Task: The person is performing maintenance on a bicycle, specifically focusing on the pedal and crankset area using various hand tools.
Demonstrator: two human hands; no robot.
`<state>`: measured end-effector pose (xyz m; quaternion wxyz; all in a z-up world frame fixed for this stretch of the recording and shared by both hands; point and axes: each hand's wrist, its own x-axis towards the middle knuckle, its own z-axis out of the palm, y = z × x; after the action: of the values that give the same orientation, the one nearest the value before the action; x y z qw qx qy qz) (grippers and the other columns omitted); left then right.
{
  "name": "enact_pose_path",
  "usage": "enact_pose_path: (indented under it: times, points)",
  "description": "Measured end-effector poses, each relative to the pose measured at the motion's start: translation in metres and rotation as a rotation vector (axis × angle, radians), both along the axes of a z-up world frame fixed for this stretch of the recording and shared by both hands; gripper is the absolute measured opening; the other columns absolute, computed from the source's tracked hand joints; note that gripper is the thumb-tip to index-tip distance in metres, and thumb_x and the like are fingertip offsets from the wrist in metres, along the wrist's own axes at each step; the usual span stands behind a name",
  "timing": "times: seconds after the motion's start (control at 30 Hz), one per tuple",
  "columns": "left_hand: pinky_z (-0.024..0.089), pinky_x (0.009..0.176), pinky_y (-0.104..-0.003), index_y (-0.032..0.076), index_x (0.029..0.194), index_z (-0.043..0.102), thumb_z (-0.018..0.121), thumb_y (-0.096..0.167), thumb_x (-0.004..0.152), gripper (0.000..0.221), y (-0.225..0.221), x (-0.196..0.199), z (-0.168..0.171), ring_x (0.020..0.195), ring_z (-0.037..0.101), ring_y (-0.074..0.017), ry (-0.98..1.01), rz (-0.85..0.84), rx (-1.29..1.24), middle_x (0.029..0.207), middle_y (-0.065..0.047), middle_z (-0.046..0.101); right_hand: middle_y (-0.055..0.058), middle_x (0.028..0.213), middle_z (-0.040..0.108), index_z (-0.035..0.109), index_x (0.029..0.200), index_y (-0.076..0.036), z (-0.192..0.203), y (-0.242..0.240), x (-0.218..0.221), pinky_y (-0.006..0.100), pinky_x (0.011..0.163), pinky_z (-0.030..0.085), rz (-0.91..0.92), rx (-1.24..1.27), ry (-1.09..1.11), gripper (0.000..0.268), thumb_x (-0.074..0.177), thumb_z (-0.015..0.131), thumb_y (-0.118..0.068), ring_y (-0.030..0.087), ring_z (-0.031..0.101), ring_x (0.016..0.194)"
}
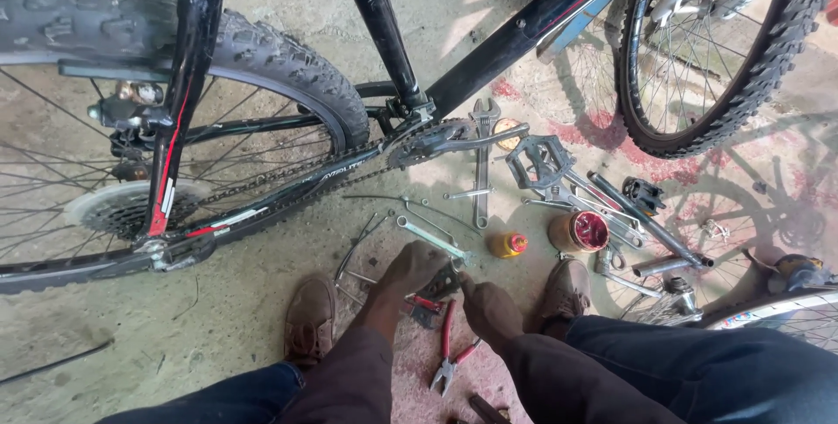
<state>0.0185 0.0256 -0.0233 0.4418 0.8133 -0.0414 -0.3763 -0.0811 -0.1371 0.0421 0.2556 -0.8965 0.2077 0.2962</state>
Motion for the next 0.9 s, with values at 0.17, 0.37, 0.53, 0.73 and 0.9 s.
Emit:
enact_pose_path:
  times: [0.17, 0.37, 0.53, 0.73, 0.9]
  points:
    - [0.053, 0.07, -0.049, 0.005, 0.079, 0.072, 0.053, 0.048, 0.088, 0.049, -0.022, -0.003, 0.004, 0.07, 0.066, -0.0322, -0.063, -0.108, 0.23, 0.075, -0.014, 0.07, 0.02, 0.075, 0.067, 0.063, 0.072, 0.004, -0.002, -0.008, -0.007, 0.046, 0.082, 0.051, -0.107, 0.102, 0.071, 0.073, 0.108, 0.03, -0.05, 0.035, 0.064, 0.071]
    - [0.052, 0.072, -0.051, 0.004, 0.075, 0.067, 0.059, 0.047, 0.088, 0.046, -0.016, 0.001, -0.003, 0.069, 0.062, -0.0327, -0.081, -0.165, 0.201, 0.079, -0.017, 0.069, 0.016, 0.075, 0.06, 0.049, 0.139, -0.003, -0.077, -0.043, -0.02, 0.046, 0.061, 0.048, 0.501, -0.121, -0.095, 0.044, 0.102, 0.042, -0.026, 0.031, 0.056, 0.058]
    - [0.053, 0.07, -0.048, -0.001, 0.082, 0.07, 0.063, 0.051, 0.082, 0.053, -0.01, 0.002, -0.006, 0.069, 0.064, -0.0312, 0.012, -0.089, 0.163, 0.081, -0.018, 0.071, 0.013, 0.078, 0.061, 0.052, 0.134, -0.006, -0.063, -0.04, -0.008, 0.045, 0.063, 0.049, 0.542, -0.058, -0.105, 0.039, 0.097, 0.053, -0.021, 0.03, 0.057, 0.062]
    - [0.048, 0.056, -0.041, 0.009, 0.075, 0.067, 0.059, 0.044, 0.09, 0.038, -0.018, 0.001, -0.021, 0.055, 0.058, -0.02, 0.033, -0.06, 0.158, 0.068, -0.007, 0.066, 0.017, 0.091, 0.069, 0.059, 0.126, -0.005, 0.002, -0.011, 0.001, 0.05, 0.076, 0.055, 0.273, -0.073, 0.067, 0.05, 0.11, 0.028, -0.04, 0.034, 0.069, 0.076]
    - [0.054, 0.063, -0.039, 0.01, 0.077, 0.075, 0.058, 0.044, 0.094, 0.041, -0.016, 0.002, 0.011, 0.056, 0.064, -0.0196, 0.068, -0.085, 0.19, 0.064, -0.002, 0.07, 0.024, 0.067, 0.064, 0.059, 0.063, 0.001, -0.006, -0.008, -0.012, 0.052, 0.067, 0.052, 0.025, -0.06, -0.161, 0.075, 0.106, 0.034, -0.054, 0.037, 0.064, 0.059]
